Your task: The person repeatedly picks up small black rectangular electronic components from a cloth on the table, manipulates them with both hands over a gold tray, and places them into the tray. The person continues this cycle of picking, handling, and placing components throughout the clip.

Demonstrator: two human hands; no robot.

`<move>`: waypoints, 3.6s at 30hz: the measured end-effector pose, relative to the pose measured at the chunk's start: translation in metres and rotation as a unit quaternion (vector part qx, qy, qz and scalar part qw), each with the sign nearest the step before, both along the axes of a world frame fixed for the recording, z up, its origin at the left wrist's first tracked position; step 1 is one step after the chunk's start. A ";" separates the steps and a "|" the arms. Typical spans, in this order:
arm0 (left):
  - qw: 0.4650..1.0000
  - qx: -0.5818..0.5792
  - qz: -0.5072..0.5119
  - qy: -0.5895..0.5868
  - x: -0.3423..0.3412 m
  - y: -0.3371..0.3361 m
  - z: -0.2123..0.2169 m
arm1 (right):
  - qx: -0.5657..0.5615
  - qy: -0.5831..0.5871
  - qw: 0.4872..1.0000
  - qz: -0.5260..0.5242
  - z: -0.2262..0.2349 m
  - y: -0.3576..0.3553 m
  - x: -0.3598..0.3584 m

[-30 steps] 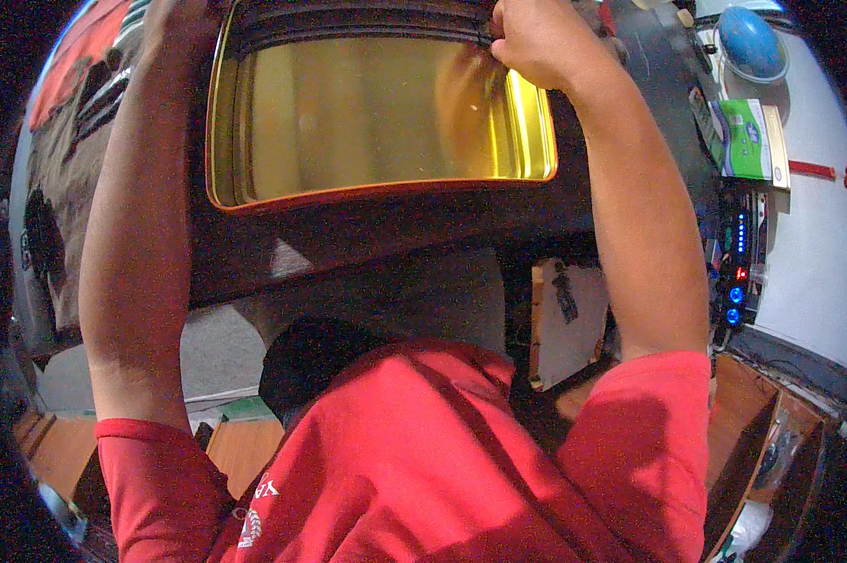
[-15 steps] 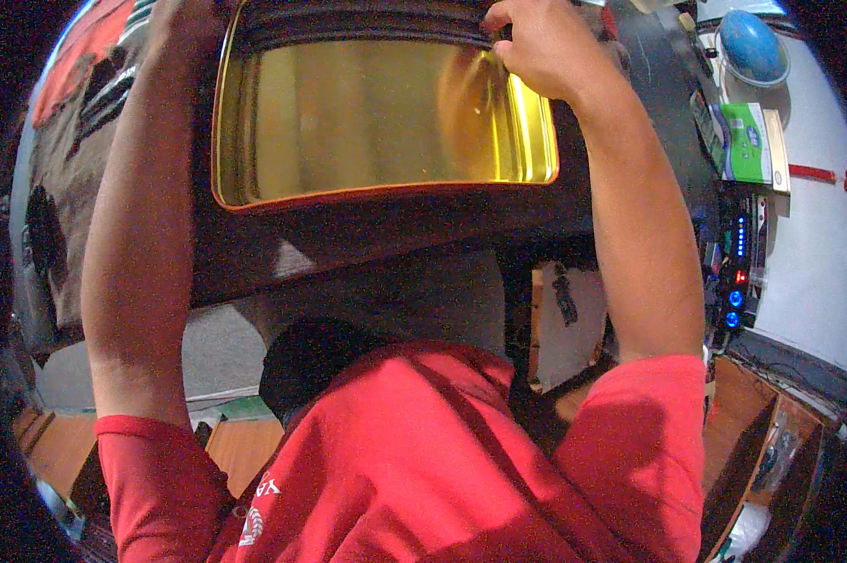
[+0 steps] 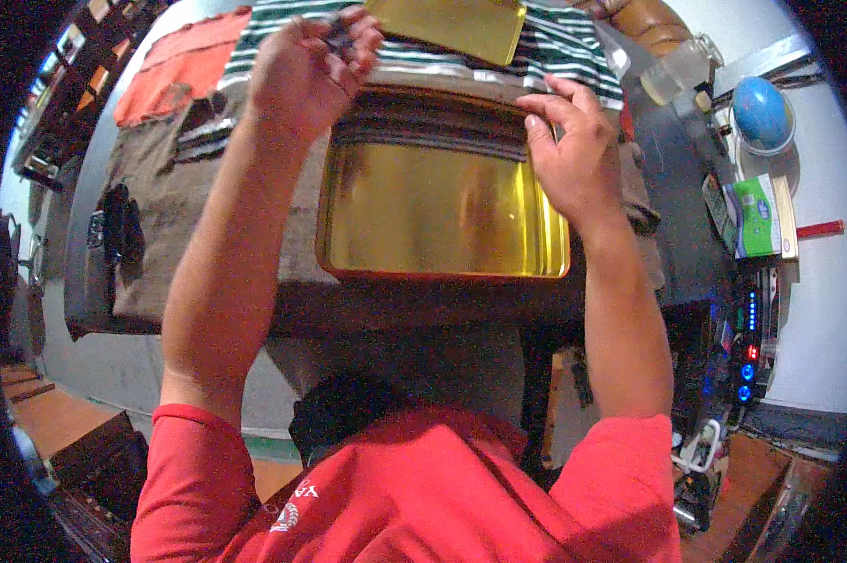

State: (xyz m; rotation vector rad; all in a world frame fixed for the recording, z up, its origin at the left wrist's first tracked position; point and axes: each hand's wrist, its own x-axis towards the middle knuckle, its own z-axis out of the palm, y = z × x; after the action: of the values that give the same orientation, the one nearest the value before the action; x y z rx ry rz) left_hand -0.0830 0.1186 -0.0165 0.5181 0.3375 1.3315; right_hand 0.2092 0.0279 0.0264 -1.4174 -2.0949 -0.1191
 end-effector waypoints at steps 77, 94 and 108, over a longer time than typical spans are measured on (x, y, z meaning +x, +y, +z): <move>0.915 0.093 -0.074 0.386 0.061 -0.072 0.026 | -0.284 -0.090 0.950 0.092 0.054 0.031 0.007; 0.920 0.109 -0.058 0.371 0.059 -0.068 0.022 | -0.355 -0.303 0.884 0.030 0.037 0.044 -0.008; 0.937 0.134 -0.081 0.312 0.057 -0.050 0.002 | -0.331 -0.371 0.866 0.040 0.031 0.048 -0.009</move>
State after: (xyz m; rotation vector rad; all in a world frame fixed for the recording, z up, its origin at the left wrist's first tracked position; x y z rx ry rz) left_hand -0.0265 0.0689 -0.0149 1.1808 0.6231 1.0294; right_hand 0.1999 0.0759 0.0571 -1.8695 -3.0283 0.1329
